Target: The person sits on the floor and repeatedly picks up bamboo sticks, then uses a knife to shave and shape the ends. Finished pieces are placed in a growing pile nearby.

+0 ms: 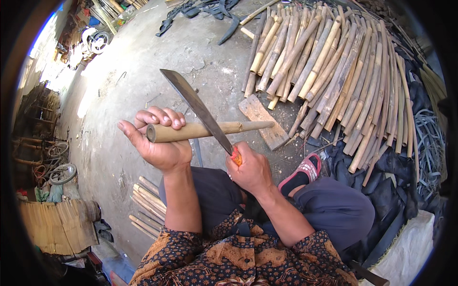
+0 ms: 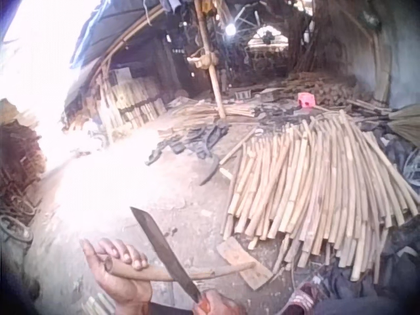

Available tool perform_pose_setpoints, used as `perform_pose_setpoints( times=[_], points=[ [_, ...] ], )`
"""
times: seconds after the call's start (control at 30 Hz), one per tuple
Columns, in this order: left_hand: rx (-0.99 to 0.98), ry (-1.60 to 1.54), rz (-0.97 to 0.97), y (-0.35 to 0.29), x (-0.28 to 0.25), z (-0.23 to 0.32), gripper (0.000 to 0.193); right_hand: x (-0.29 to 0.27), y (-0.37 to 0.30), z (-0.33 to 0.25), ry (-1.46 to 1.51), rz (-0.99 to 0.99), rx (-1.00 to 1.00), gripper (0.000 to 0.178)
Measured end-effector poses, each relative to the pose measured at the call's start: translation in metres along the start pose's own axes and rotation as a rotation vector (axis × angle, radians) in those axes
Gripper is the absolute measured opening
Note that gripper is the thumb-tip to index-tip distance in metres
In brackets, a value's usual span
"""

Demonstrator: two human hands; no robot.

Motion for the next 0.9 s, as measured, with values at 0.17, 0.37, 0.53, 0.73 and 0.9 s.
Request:
perform_pose_setpoints(
  times=[0.17, 0.37, 0.53, 0.73, 0.9],
  points=[
    [0.102, -0.050, -0.113, -0.008, 0.013, 0.006, 0.062, -0.006, -0.001, 0.012, -0.053, 0.072, 0.143, 0.021],
    [0.170, 0.057, -0.169, -0.011, 0.018, 0.007, 0.057, 0.004, -0.009, 0.003, 0.039, -0.046, -0.103, 0.022],
    [0.165, 0.063, -0.186, -0.006, 0.016, 0.007, 0.056, -0.007, -0.004, 0.062, -0.138, -0.009, 0.444, 0.027],
    [0.051, 0.039, -0.222, -0.001, 0.019, 0.002, 0.062, 0.006, -0.003, 0.050, 0.068, -0.054, 0.246, 0.030],
    [0.024, 0.071, -0.013, 0.002, 0.003, -0.001, 0.069, 0.004, -0.005, 0.078, -0.042, 0.024, 0.352, 0.032]
  ],
)
Point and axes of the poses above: each hand's wrist, its own y-axis towards the middle knuckle, its own x-axis out of the palm, z = x × y, the point moved 8 cm from there along y, towards the middle knuckle, and after that the axes turned 1 degree about -y, right-handed, at the moved point
